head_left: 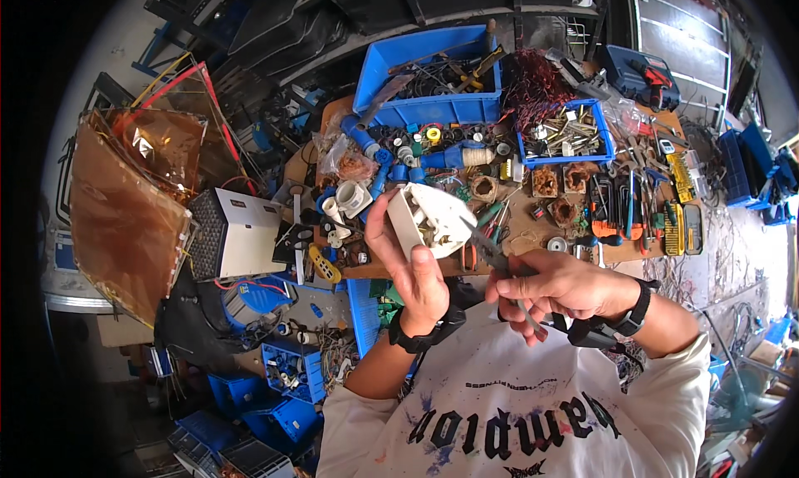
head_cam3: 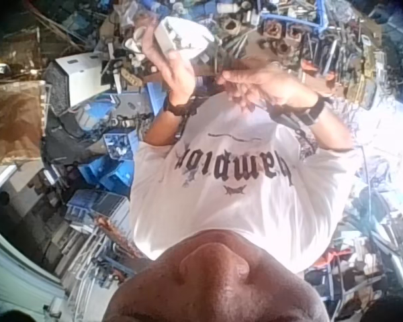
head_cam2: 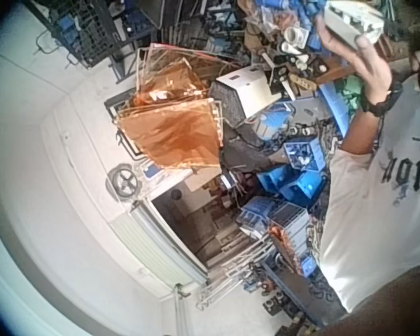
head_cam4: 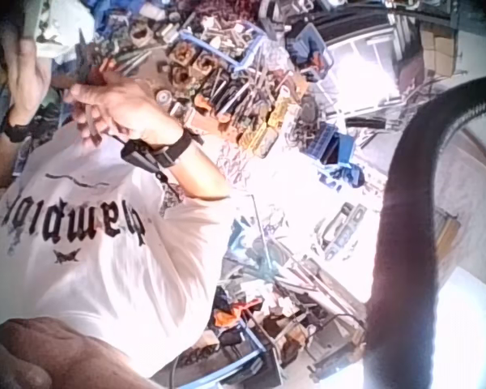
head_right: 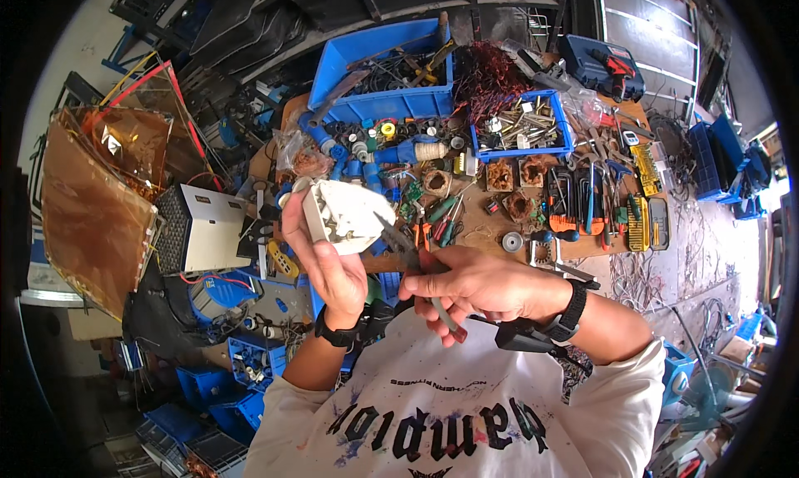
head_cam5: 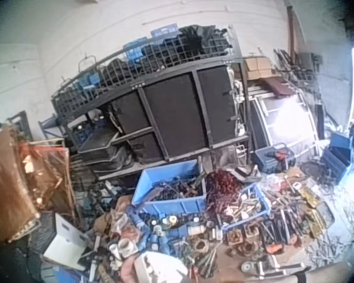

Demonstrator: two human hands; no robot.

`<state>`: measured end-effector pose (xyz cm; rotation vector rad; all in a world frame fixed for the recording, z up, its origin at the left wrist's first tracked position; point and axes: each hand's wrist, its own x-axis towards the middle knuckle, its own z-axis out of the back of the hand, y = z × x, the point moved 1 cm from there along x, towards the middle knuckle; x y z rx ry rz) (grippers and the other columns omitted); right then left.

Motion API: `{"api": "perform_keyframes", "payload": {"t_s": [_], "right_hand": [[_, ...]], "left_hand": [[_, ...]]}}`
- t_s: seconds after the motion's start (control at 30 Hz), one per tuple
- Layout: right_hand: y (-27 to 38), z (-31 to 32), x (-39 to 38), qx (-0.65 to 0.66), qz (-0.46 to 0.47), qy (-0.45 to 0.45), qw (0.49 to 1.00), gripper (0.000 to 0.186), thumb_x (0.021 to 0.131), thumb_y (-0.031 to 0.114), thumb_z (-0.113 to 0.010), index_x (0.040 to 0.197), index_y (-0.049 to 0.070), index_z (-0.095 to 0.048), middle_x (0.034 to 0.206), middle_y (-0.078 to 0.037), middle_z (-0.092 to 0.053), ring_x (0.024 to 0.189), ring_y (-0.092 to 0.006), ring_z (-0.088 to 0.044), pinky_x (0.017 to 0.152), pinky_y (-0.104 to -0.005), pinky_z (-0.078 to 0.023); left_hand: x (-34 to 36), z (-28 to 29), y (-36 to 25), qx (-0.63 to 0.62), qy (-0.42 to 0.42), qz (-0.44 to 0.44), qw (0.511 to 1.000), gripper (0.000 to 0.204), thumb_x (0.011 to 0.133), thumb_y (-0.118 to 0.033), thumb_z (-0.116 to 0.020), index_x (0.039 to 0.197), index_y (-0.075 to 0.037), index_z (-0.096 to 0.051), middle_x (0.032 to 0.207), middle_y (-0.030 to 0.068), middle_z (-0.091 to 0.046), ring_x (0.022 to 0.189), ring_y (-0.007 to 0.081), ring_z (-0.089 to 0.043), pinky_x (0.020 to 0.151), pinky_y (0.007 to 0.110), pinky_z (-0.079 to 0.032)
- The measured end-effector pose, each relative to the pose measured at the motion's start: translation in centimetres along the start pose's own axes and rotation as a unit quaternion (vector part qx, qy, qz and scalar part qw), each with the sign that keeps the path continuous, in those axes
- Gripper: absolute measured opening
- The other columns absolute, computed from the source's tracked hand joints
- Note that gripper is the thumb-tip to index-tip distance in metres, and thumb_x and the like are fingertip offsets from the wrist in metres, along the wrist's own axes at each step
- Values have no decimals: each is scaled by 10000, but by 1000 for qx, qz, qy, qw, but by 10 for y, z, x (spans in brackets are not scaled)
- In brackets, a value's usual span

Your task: The person uses a screwdriver to pry open a white plastic electrical component, then uses pliers to remove internal parts. The person repeatedly pries and pulls at the component's interior throughout the clip.

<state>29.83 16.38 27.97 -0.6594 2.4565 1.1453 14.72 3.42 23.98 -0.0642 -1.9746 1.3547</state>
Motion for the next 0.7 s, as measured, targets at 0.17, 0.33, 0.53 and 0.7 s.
{"api": "perform_keyframes", "payload": {"t_s": [0.17,0.33,0.53,0.7], "right_hand": [[-3,9,2,-19,20,-48,998,251,973,251,-607,982,12,-529,747,-50,-554,588,-165,-601,470,-297,-505],[-4,5,6,-120,20,-81,989,246,983,246,-586,909,28,-499,704,-27,-534,568,-144,-585,457,-281,-479],[-3,0,-1,-199,39,-78,976,241,1000,233,-551,883,32,-489,673,-19,-524,527,-127,-574,437,-268,-458],[-8,1,-7,-188,46,-50,980,231,1000,229,-550,883,38,-491,675,-26,-530,521,-133,-581,427,-266,-457]], "left_hand": [[20,17,-16,32,139,86,986,1055,708,-72,-829,1502,-45,-136,1414,152,-326,1263,270,-448,1032,393,-438],[36,30,-34,117,246,172,947,987,627,-174,-917,1421,-37,-346,1332,140,-503,1193,242,-561,977,387,-490],[34,34,-38,296,265,113,911,878,567,-198,-941,1285,-17,-469,1193,164,-606,1083,285,-632,904,387,-517],[21,36,-30,255,254,61,931,828,601,-167,-918,1285,-20,-474,1270,173,-561,1146,324,-587,946,405,-492]]}}
